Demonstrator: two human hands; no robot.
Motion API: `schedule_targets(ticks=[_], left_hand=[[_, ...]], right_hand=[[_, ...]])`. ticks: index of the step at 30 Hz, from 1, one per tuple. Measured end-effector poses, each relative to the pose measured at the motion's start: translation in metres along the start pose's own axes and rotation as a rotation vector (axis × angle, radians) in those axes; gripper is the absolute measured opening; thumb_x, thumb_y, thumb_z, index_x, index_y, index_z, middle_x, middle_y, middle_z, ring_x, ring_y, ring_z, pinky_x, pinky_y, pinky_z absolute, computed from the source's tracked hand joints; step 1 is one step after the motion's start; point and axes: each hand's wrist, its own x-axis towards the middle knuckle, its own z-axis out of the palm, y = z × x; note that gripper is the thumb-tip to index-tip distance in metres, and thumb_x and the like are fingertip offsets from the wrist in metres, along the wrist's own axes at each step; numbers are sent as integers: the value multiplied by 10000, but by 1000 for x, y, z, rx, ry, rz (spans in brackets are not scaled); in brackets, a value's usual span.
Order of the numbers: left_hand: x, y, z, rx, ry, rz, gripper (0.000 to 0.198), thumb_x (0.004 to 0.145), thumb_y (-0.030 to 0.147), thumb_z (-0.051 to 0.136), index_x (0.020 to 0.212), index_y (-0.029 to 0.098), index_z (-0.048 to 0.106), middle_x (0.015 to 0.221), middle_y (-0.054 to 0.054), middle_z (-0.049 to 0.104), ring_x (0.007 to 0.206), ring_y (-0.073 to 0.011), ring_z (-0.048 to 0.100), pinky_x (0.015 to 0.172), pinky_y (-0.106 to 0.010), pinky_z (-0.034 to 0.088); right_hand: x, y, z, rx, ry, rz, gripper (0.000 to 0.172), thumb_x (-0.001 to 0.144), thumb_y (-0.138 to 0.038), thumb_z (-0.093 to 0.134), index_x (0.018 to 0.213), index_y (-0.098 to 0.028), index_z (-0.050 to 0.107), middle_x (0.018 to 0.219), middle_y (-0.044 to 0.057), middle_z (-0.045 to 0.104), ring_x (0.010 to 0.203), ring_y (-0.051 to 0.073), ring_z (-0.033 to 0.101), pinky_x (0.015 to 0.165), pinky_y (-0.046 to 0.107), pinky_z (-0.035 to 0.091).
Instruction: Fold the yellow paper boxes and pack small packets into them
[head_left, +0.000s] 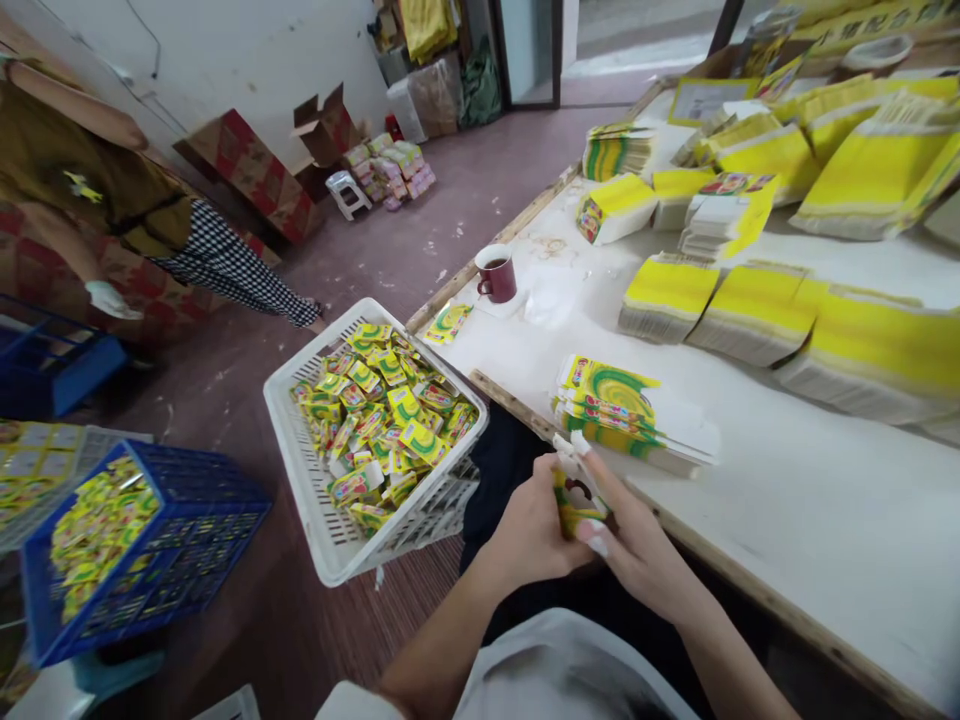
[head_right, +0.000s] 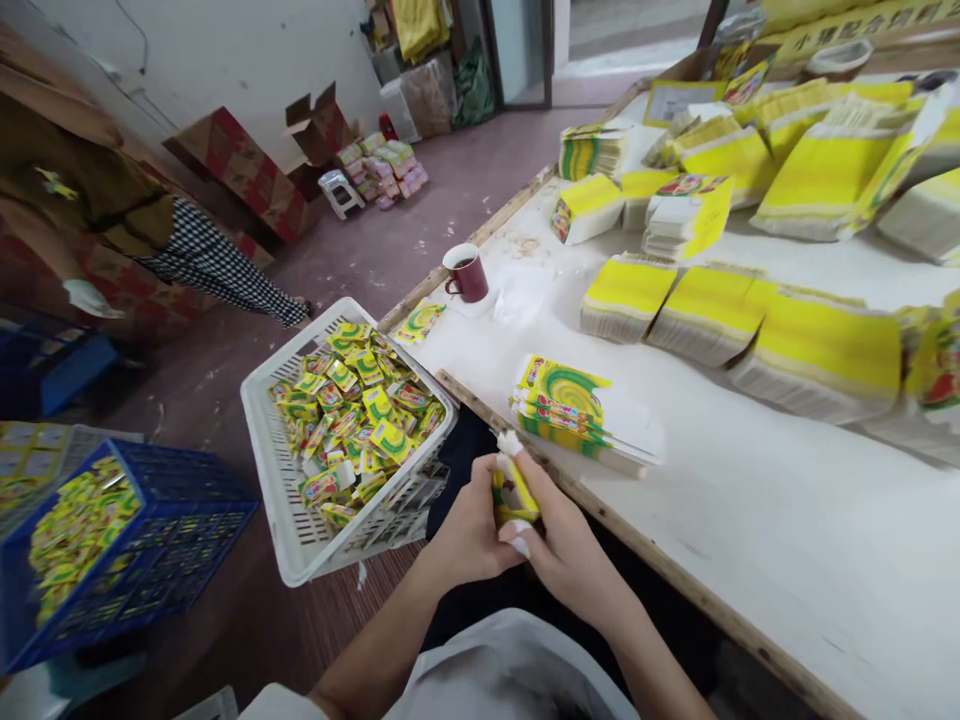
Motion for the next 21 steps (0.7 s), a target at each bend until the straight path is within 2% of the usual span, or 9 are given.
schedule_targets(ticks=[1,3,5,6,9,12,15,18,21], left_hand=[[1,-2,1,9,12,8,684,697,238,717,1261,221,331,1013,-36,565,803,-191,623,721,-341,545],[3,-5,4,63,102,79,732,691,216,704,1303,205,303,1168,-109,523,1003,-251,620,850,-409,548],[3,-7,5,127,180,115,721,674,188,706,1294,207,339,1299,-154,465,1211,-312,535,998,-489,488],[3,-7,4,151,191,94,706,666,169,704,1285,212,367,1306,-149,477,1242,-323,513,1028,-512,463],[0,-4,-5,157,165,-5,637,649,155,720,1230,224,468,1182,-97,595,1122,-303,585,978,-500,489],[-4,-2,-15,112,156,-6,625,647,250,778,1216,220,523,1141,-91,658,1052,-297,637,943,-470,520],[-4,-4,-23,27,128,-67,725,643,291,799,1297,236,491,1080,-64,709,921,-259,700,812,-385,573],[0,-5,-28,-29,58,-107,888,581,296,841,1373,253,440,1029,-30,740,802,-230,726,686,-320,576],[3,-1,-28,38,61,-45,880,567,307,840,1363,244,469,1013,-31,746,850,-257,728,770,-356,583]], right_hand=[[-2,0,1,-66,-21,-51,560,979,-261,486,1533,-296,411,1558,77,469,1392,261,510,1139,419,452],[-3,2,1,-173,-19,-127,590,962,-124,430,1511,-340,439,1596,44,411,1415,231,481,1116,361,477],[-4,5,-2,-248,52,-173,639,942,-61,399,1509,-354,439,1596,44,409,1403,223,494,1088,336,501],[-4,7,-4,-281,93,-184,658,936,-50,400,1520,-350,419,1591,54,417,1396,226,501,1081,337,507],[-5,14,-10,-365,108,-233,668,933,-75,448,1549,-322,370,1588,93,417,1393,247,502,1062,356,522],[-6,22,-11,-438,51,-315,602,926,-111,489,1503,-279,452,1549,138,468,1328,259,573,975,338,578],[3,28,-15,-460,78,-383,414,911,-129,492,1265,-268,654,1410,136,618,1149,247,705,852,289,620],[14,25,-28,-468,-42,-417,332,877,-173,537,1129,-306,707,1337,92,676,1098,254,727,827,291,625],[15,20,-32,-474,-57,-426,338,845,-206,588,1154,-305,684,1345,89,667,1075,259,733,833,303,626]])
